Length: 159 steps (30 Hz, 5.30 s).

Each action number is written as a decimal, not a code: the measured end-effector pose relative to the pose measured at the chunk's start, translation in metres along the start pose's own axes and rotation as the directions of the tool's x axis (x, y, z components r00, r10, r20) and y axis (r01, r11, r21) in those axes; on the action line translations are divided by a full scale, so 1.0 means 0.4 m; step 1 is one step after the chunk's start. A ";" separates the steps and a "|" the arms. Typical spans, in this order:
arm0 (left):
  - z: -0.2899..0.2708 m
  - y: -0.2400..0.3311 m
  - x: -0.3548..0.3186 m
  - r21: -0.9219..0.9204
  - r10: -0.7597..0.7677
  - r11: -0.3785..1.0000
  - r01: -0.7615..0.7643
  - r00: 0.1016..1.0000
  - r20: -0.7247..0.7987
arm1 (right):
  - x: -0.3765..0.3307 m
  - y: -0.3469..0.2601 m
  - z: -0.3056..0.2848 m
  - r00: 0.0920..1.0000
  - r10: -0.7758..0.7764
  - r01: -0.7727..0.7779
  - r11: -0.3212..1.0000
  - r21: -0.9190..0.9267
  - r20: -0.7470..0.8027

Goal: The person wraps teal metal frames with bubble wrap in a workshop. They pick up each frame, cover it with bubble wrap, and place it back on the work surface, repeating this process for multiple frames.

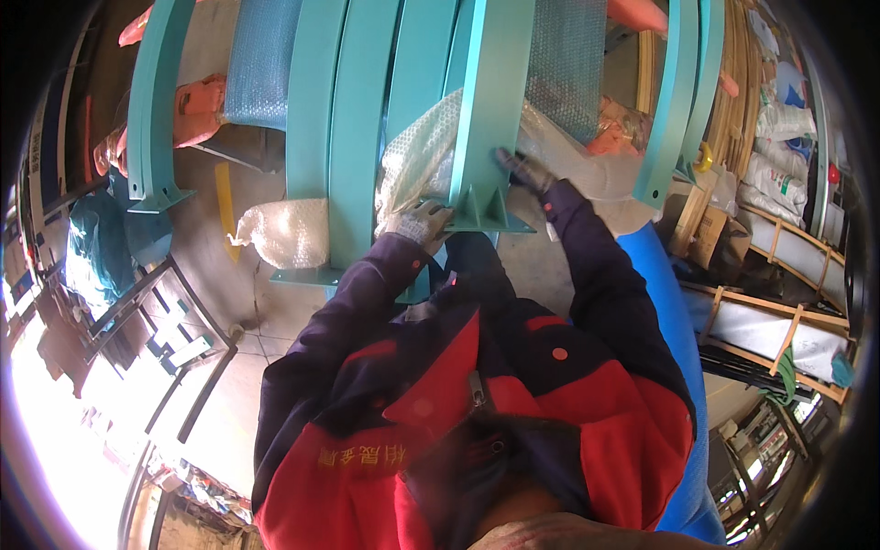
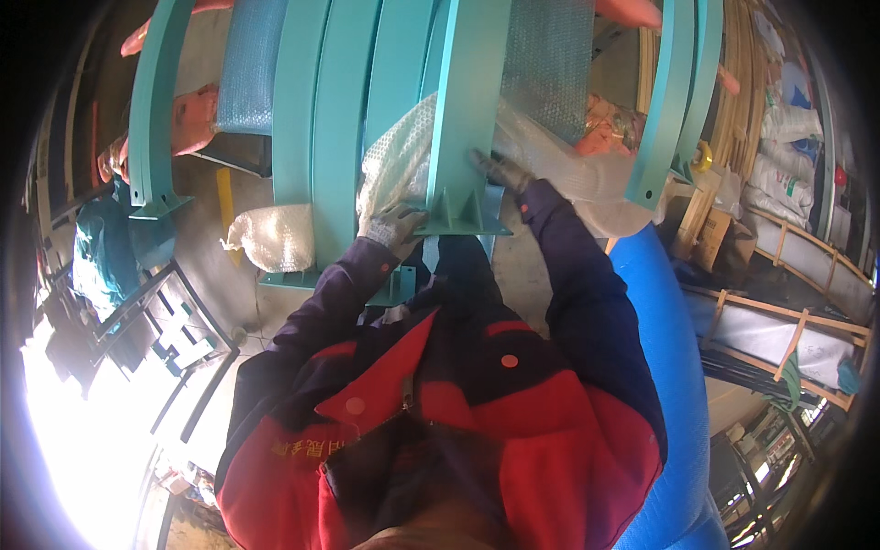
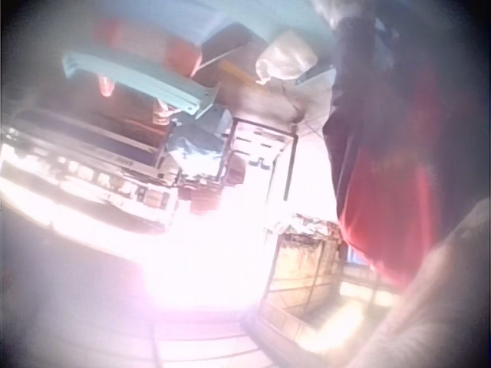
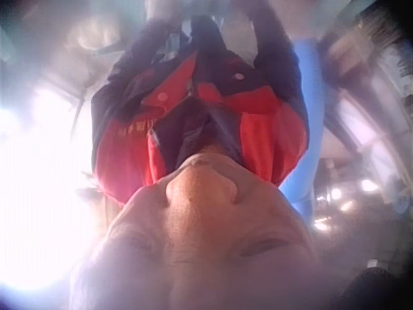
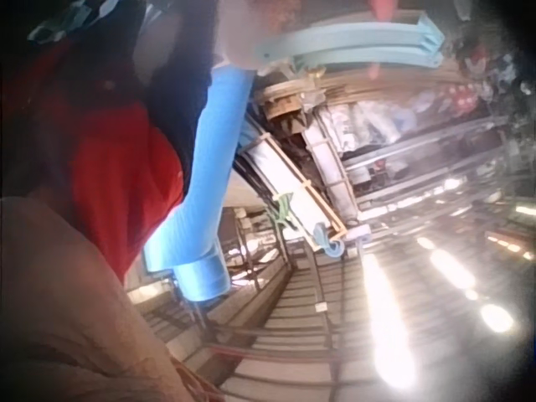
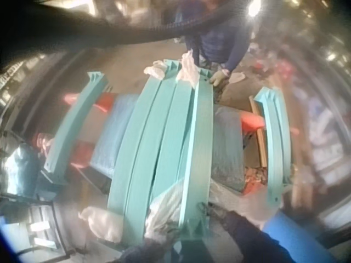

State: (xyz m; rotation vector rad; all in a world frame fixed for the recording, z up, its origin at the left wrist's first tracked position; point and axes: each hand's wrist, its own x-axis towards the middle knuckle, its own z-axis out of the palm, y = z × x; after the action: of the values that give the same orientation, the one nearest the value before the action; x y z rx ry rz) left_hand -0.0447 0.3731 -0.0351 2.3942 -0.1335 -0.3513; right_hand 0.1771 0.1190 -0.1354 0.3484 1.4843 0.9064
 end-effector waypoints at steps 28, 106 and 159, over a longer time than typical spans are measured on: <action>-0.089 -0.084 0.231 -0.092 -0.079 0.994 0.060 0.970 -0.229 | 0.138 0.100 -0.130 0.449 -0.249 0.305 -0.860 -0.408 0.858; -0.245 0.113 -0.658 -0.977 -0.672 -0.084 -0.198 0.735 -0.091 | 0.126 0.867 -0.316 0.745 0.111 0.581 -0.591 -0.559 0.657; -0.841 -0.359 -0.781 0.074 -0.665 0.694 0.716 0.678 -0.312 | -0.219 0.624 -0.378 0.688 0.230 0.573 -0.754 -0.321 0.688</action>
State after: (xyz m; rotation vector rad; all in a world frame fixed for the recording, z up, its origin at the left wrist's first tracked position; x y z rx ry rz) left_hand -0.2474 0.7540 0.1778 2.5714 0.9483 -0.3664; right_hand -0.0271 0.1691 0.0851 -1.4826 -0.6339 1.0232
